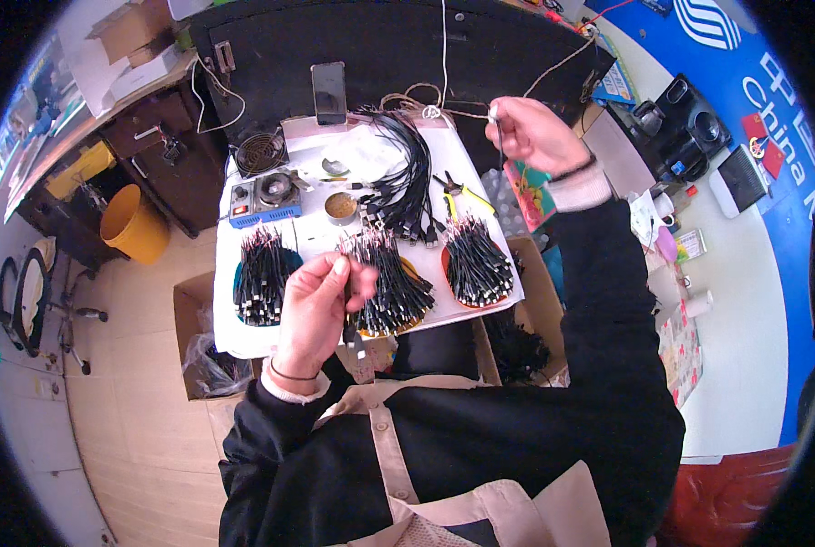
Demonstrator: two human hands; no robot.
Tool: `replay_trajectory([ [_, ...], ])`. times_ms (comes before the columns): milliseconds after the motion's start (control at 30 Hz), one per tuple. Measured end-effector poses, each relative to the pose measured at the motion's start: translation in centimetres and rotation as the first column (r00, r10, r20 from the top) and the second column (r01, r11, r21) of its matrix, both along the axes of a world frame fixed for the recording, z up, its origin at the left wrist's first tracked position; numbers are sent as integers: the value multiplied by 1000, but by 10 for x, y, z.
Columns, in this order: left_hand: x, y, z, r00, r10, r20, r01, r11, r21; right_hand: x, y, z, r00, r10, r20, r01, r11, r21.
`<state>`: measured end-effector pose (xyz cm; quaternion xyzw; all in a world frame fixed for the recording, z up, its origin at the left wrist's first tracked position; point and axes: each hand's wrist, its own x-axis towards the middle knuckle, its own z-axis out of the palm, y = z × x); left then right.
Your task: The person sits at a workbench and repeatedly picks up black wires and small white connectors, then joins them by hand. The person places the finished units into a blue tray on the table. The person occasionally reaches for a small container on the table.
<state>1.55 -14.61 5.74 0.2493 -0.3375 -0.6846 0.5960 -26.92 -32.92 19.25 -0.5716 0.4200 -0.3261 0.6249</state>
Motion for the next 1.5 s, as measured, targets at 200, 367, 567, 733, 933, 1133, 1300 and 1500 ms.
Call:
replay_trajectory([
  [200, -12, -9, 26, 977, -48, -207, 45, 999, -20, 48, 153, -33, 940, 9, -341, -182, 860, -477],
  [367, -3, 3, 28, 967, 132, -219, -149, 987, -63, 88, 235, -101, 905, -26, -425, -321, 614, -721],
  [567, 1, 50, 13, 968, 228, -107, -244, 953, -177, 96, 253, -152, 852, 193, -486, -481, 654, -584],
  [733, -1, 85, 4, 980, 186, -74, -196, 967, -165, 90, 225, -132, 913, 335, -234, -402, 838, -369],
  [933, -15, 96, -2, 995, 90, 43, -80, 978, -194, 101, 173, -97, 916, 272, 295, -177, 934, -311],
  [1133, -19, 93, 0, 979, 131, 154, -114, 987, -112, 99, 173, -95, 956, 244, 163, -177, 923, -340],
  [1300, -27, 80, 3, 971, 229, 73, -228, 973, -20, 99, 184, -107, 954, 237, 185, -122, 868, -482],
  [1500, -40, 79, 1, 931, 273, 243, -269, 962, -50, 96, 185, -118, 978, 151, 145, -38, 807, -590],
])
